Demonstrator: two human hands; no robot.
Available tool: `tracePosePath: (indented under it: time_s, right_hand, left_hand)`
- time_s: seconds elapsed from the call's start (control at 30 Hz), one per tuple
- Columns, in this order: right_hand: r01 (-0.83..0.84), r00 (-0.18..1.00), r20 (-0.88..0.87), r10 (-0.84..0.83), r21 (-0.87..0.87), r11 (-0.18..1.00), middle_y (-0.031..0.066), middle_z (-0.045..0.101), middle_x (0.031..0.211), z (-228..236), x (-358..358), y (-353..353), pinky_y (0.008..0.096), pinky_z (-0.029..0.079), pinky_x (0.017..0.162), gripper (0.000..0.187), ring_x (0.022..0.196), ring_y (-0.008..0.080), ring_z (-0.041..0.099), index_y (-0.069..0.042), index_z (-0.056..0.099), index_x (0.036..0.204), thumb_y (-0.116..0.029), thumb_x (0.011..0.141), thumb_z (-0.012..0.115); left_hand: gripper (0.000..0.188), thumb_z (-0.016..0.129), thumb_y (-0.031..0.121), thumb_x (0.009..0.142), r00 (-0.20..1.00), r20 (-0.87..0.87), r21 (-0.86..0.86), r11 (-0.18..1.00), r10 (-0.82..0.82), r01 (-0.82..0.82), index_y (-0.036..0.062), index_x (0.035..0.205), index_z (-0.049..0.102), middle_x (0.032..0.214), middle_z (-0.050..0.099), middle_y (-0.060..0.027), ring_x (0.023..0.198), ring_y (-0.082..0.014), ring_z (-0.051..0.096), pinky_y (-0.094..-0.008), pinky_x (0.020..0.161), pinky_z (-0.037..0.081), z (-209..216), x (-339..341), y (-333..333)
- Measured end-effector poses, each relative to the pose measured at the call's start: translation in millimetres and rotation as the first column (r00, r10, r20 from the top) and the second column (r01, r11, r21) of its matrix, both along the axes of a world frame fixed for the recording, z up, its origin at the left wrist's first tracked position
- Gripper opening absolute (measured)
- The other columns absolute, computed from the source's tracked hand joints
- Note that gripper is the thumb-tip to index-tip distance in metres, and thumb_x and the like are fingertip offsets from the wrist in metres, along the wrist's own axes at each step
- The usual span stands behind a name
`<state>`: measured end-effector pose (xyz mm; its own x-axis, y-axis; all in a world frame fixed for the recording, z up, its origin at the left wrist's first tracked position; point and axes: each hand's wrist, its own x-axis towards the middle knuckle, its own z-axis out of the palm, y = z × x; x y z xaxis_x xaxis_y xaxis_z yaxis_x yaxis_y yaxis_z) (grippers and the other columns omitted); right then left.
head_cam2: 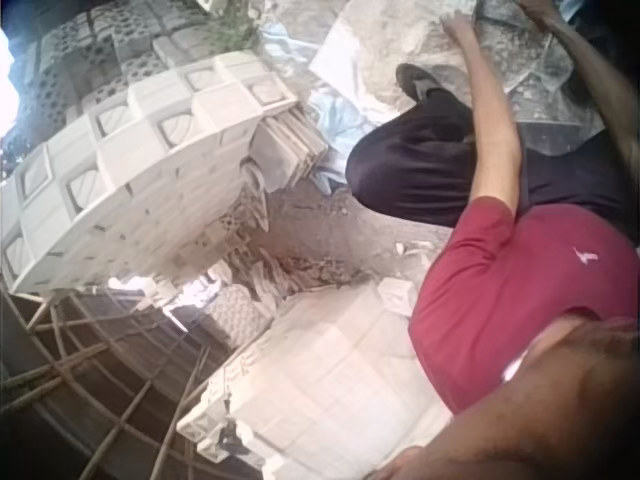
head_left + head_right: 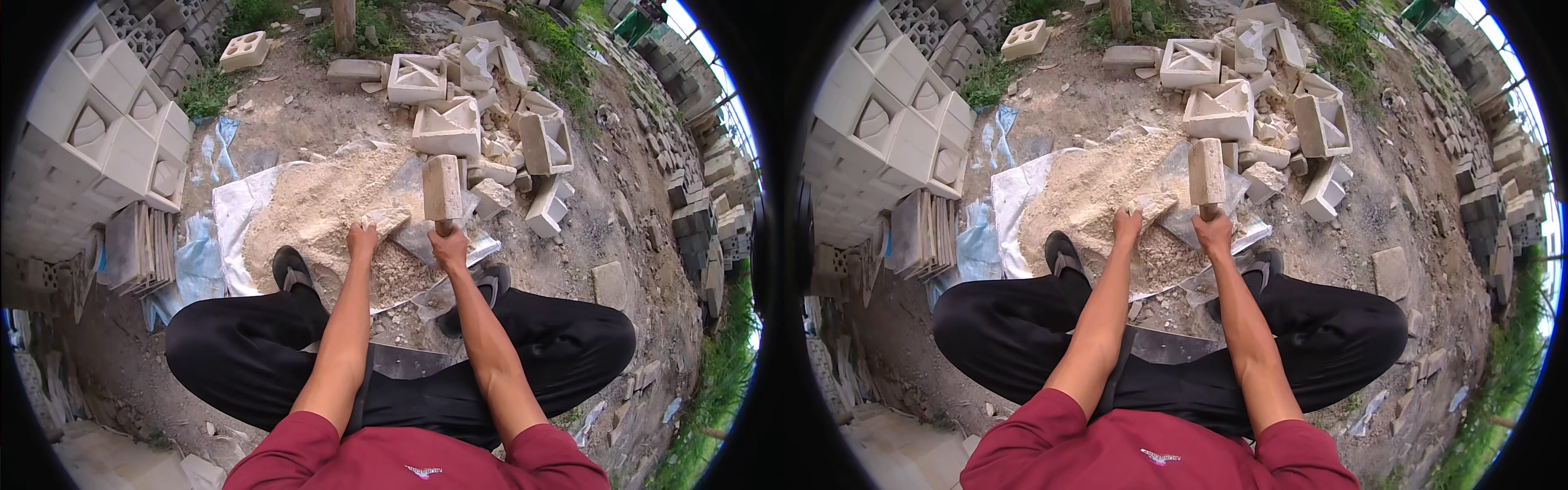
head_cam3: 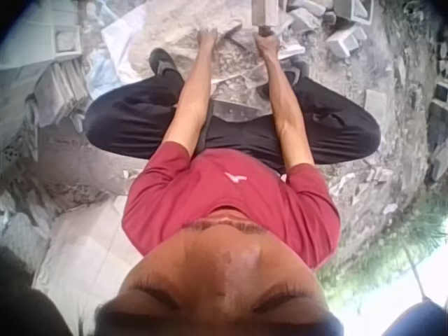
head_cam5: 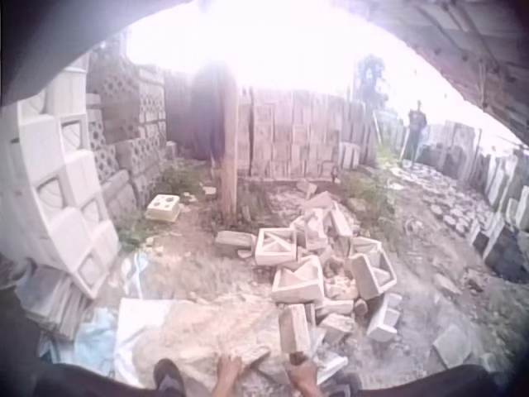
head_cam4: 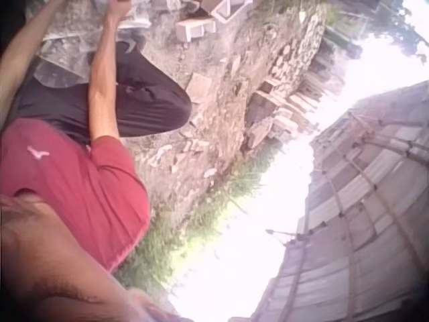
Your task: The person shapes a block by rubbing it against another block and a pile of sand while sitting on the ground.
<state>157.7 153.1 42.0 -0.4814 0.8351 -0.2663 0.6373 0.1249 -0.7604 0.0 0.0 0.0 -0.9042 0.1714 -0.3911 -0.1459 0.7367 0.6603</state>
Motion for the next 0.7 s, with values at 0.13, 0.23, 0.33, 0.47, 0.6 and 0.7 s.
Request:
tracePosePath:
  time_s: [0.13, 0.23, 0.33, 0.47, 0.6, 0.7]
  right_hand:
    - [-0.012, 0.997, -0.07, 0.022, 0.143, 0.99, 0.0309, 0.066, 0.09, 34.0, -11.0, -15.9, 0.0458, 0.052, 0.078, 0.045, 0.091, 0.0433, 0.065, 0.004, 0.06, 0.097, -0.03, 0.07, 0.072]
    - [-0.131, 0.983, 0.149, 0.108, 0.152, 0.98, 0.0307, 0.066, 0.093, 24.7, -18.9, -19.6, 0.0447, 0.052, 0.08, 0.046, 0.093, 0.0438, 0.065, 0.006, 0.062, 0.1, -0.029, 0.071, 0.069]
    - [-0.14, 0.975, 0.187, 0.124, 0.075, 0.987, 0.0289, 0.067, 0.093, 20.9, -12.8, -10.3, 0.0435, 0.052, 0.08, 0.048, 0.092, 0.0421, 0.066, 0.005, 0.063, 0.103, -0.028, 0.069, 0.07]
    - [-0.05, 0.999, 0.014, 0.049, 0.084, 0.995, 0.0304, 0.066, 0.092, 41.1, -16.7, -14.2, 0.0464, 0.052, 0.081, 0.045, 0.093, 0.0428, 0.065, 0.004, 0.062, 0.098, -0.03, 0.069, 0.07]
    - [0.004, 1.0, 0.011, -0.006, 0.159, 0.987, 0.0297, 0.066, 0.091, 36.2, -14.3, -27.3, 0.0475, 0.052, 0.08, 0.04, 0.092, 0.0429, 0.066, 0.004, 0.061, 0.093, -0.028, 0.071, 0.07]
    - [-0.137, 0.964, 0.243, 0.11, 0.097, 0.986, 0.0298, 0.066, 0.095, 27.7, -1.9, -24.9, 0.0468, 0.052, 0.082, 0.045, 0.095, 0.0425, 0.065, 0.007, 0.06, 0.097, -0.027, 0.07, 0.07]
  left_hand:
    - [0.052, 0.069, 0.035, 0.079, 0.997, -0.078, 0.055, 0.998, -0.026, 0.031, -0.0056, 0.111, 0.062, 0.107, 0.065, -0.0285, 0.103, -0.0404, 0.063, -0.0433, 0.09, 0.049, 19.0, -2.9, 5.0]
    - [0.052, 0.069, 0.036, 0.079, 0.998, -0.067, 0.101, 0.995, -0.013, 0.02, -0.0057, 0.11, 0.063, 0.107, 0.065, -0.0283, 0.102, -0.0406, 0.063, -0.0432, 0.089, 0.049, 12.0, -17.0, 6.2]
    - [0.05, 0.069, 0.035, 0.08, 0.995, -0.098, 0.072, 0.997, 0.004, 0.003, -0.0052, 0.11, 0.064, 0.105, 0.066, -0.0276, 0.1, -0.041, 0.064, -0.0437, 0.088, 0.049, 5.7, -11.6, 10.2]
    - [0.049, 0.068, 0.035, 0.08, 0.995, -0.096, 0.051, 0.999, -0.001, 0.006, -0.0049, 0.108, 0.064, 0.104, 0.066, -0.0274, 0.1, -0.0412, 0.064, -0.0443, 0.089, 0.049, 4.4, -2.9, 0.8]
    - [0.05, 0.069, 0.035, 0.08, 0.993, -0.114, 0.019, 1.0, -0.019, 0.021, -0.0061, 0.107, 0.063, 0.105, 0.066, -0.0282, 0.1, -0.042, 0.063, -0.0449, 0.088, 0.049, 14.1, 1.7, 4.7]
    - [0.051, 0.069, 0.036, 0.08, 0.992, -0.126, 0.013, 1.0, -0.007, 0.008, -0.007, 0.108, 0.062, 0.104, 0.065, -0.029, 0.1, -0.0424, 0.063, -0.0451, 0.088, 0.049, 22.0, 0.7, 7.7]
